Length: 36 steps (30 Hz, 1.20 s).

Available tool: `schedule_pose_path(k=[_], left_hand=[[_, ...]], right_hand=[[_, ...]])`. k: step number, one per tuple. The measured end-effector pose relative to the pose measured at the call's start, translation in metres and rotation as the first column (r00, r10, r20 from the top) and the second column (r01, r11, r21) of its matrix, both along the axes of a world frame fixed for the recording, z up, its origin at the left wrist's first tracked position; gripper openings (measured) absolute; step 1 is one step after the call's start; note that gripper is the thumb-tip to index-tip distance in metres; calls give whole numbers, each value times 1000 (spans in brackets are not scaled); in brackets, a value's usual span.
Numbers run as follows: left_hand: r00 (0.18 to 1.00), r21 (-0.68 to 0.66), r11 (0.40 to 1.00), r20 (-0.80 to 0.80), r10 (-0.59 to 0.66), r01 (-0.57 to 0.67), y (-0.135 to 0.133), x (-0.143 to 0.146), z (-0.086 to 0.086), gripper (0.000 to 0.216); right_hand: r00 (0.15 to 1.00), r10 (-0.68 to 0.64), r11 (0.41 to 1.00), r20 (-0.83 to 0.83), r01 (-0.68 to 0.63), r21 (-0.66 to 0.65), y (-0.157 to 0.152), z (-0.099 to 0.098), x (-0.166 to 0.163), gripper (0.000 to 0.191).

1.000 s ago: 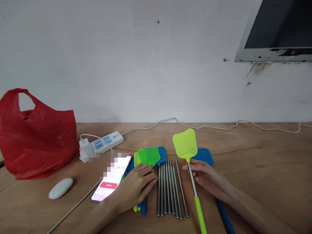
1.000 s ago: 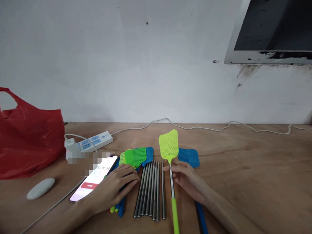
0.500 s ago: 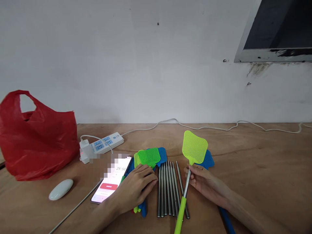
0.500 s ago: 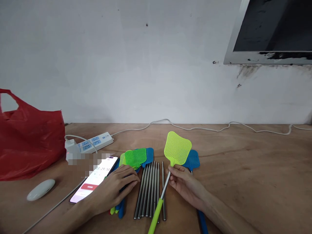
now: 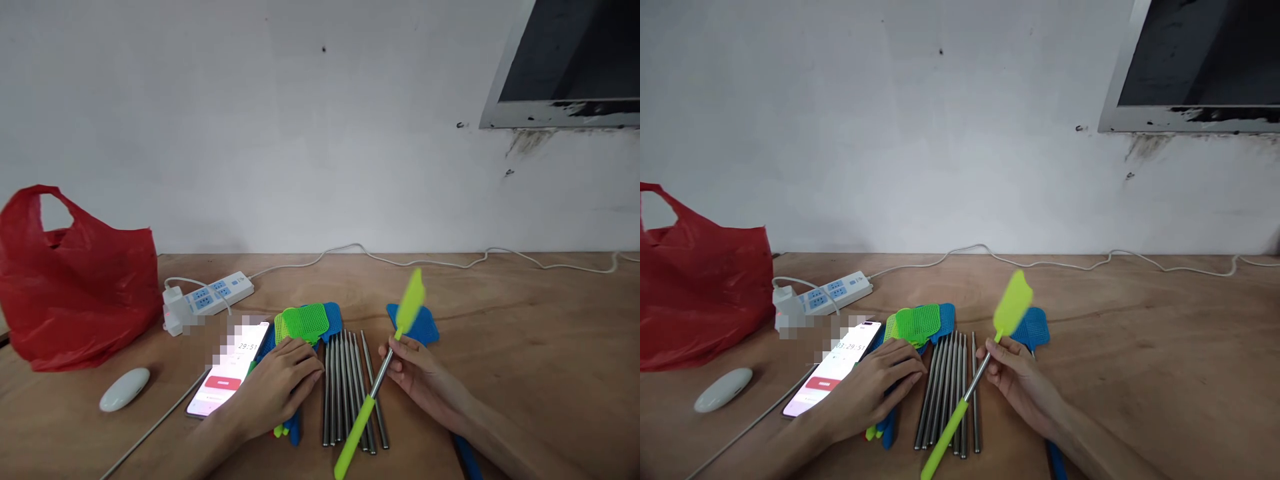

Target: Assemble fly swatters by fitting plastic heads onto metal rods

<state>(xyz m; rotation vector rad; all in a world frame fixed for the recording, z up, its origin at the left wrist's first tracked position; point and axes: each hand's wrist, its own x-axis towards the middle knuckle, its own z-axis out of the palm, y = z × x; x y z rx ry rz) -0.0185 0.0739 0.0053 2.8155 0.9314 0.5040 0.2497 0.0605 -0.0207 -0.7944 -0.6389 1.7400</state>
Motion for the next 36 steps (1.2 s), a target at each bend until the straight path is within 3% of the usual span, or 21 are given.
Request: schedule_pose_path(k=[8, 16, 21, 28, 32, 36], left_hand=[[1000, -1, 1000, -18, 3, -3, 0, 1, 0, 27], [1000, -2, 1000, -15, 9, -9, 0, -1, 1, 27], [999, 26, 999, 22, 38, -39, 0, -1, -1, 25], [947, 106, 968, 254, 194, -227, 4, -6, -10, 41], [928, 16, 984, 334, 163, -178, 5, -8, -8, 39], [889, -158, 982, 429, 160, -101, 3, -7, -2, 22]], right_hand=[[994, 97, 994, 49, -99, 39, -4, 6, -6, 28], [998, 50, 998, 31, -51, 46, -4, 2, -7, 34], [976, 205, 976, 76, -210, 54, 5, -5, -6, 50], [894, 423, 906, 148, -423, -35, -4, -1, -3, 43], [831, 539, 841, 137, -540, -33, -9, 1, -4, 44], [793, 595, 798, 129, -602, 17, -9, 2, -7, 40]])
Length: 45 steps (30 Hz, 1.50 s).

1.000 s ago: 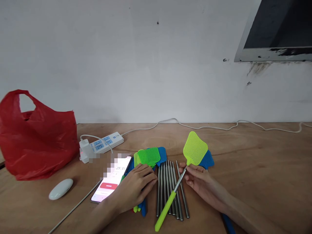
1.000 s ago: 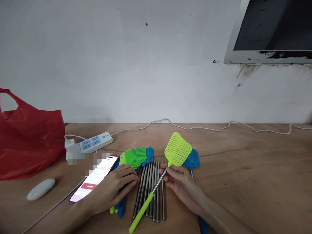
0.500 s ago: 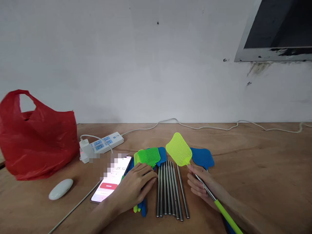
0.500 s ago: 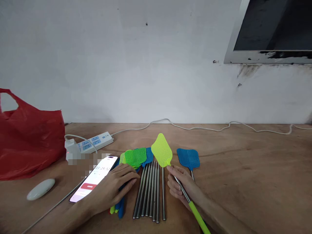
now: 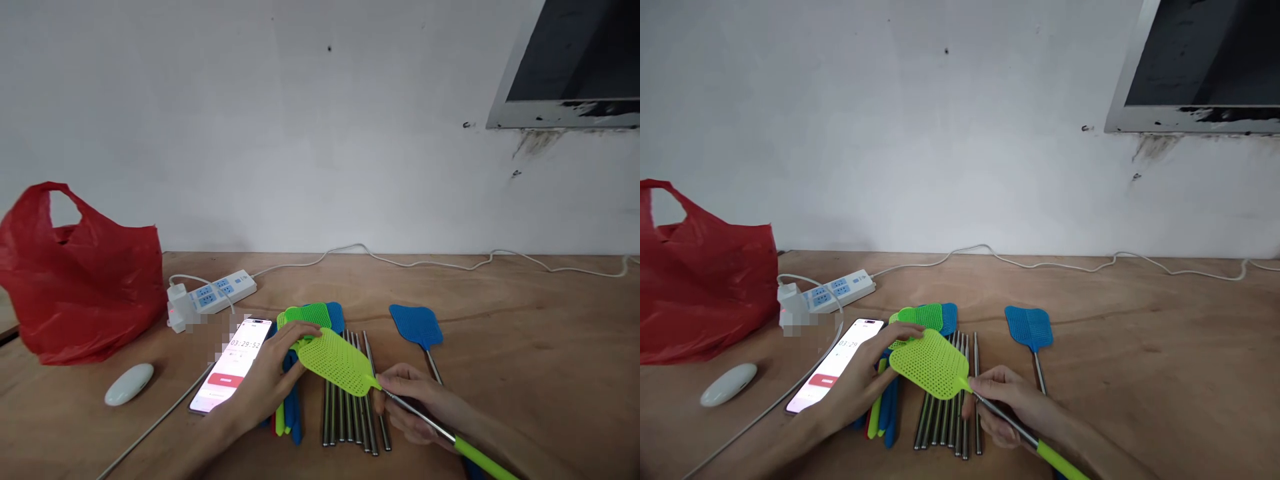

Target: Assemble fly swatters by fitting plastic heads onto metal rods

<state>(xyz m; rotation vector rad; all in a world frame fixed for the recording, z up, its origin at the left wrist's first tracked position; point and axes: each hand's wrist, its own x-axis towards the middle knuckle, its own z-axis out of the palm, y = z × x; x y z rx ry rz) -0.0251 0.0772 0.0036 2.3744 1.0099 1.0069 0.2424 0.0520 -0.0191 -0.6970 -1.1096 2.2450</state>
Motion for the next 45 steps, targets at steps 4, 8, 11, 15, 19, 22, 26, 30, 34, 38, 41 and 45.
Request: schedule_pose_path(k=[4, 8, 11, 15, 19, 22, 26, 30, 34, 38, 41, 45], left_hand=[[997, -132, 988, 15, 79, -76, -1, 2, 6, 14], [993, -292, 956, 100, 65, -33, -1, 4, 3, 23], [963, -460, 886, 260, 74, 56, 0, 5, -2, 25], [913, -633, 757, 387, 129, 162, 0, 5, -1, 47], [926, -641, 750, 360, 111, 160, 0, 2, 9, 37], [948, -519, 848, 310, 70, 107, -1, -1, 13, 28], [978, -312, 941, 198, -72, 132, 2, -2, 7, 24], [999, -108, 994, 50, 14, -8, 3, 1, 5, 16], [996, -190, 978, 16, 88, -84, -1, 5, 7, 33], [980, -507, 862, 172, 95, 5, -3, 8, 5, 38], [963, -592, 805, 235, 134, 32, -3, 9, 6, 39], [952, -630, 776, 257, 166, 35, -2, 9, 7, 38]], right_hand=[[999, 46, 998, 18, -47, 32, -1, 1, -1, 32], [992, -6, 990, 124, -11, 138, -2, 0, 2, 34], [969, -52, 969, 242, -9, 245, -3, 0, 3, 38], [908, -127, 935, 399, -25, 354, -7, 3, 0, 40], [890, -166, 916, 425, -20, 400, -8, 4, 1, 40], [916, -139, 925, 377, -16, 379, -4, 3, 5, 41], [949, -86, 943, 304, -21, 331, -2, 2, 6, 43], [947, -76, 945, 311, -31, 324, -1, 0, 5, 45], [935, -83, 924, 345, -58, 379, 0, -2, 6, 48], [910, -137, 904, 392, -46, 424, -2, -1, 4, 48], [903, -179, 891, 391, -20, 453, -3, 1, 2, 48], [892, -209, 892, 402, 5, 453, -2, -1, 1, 43]])
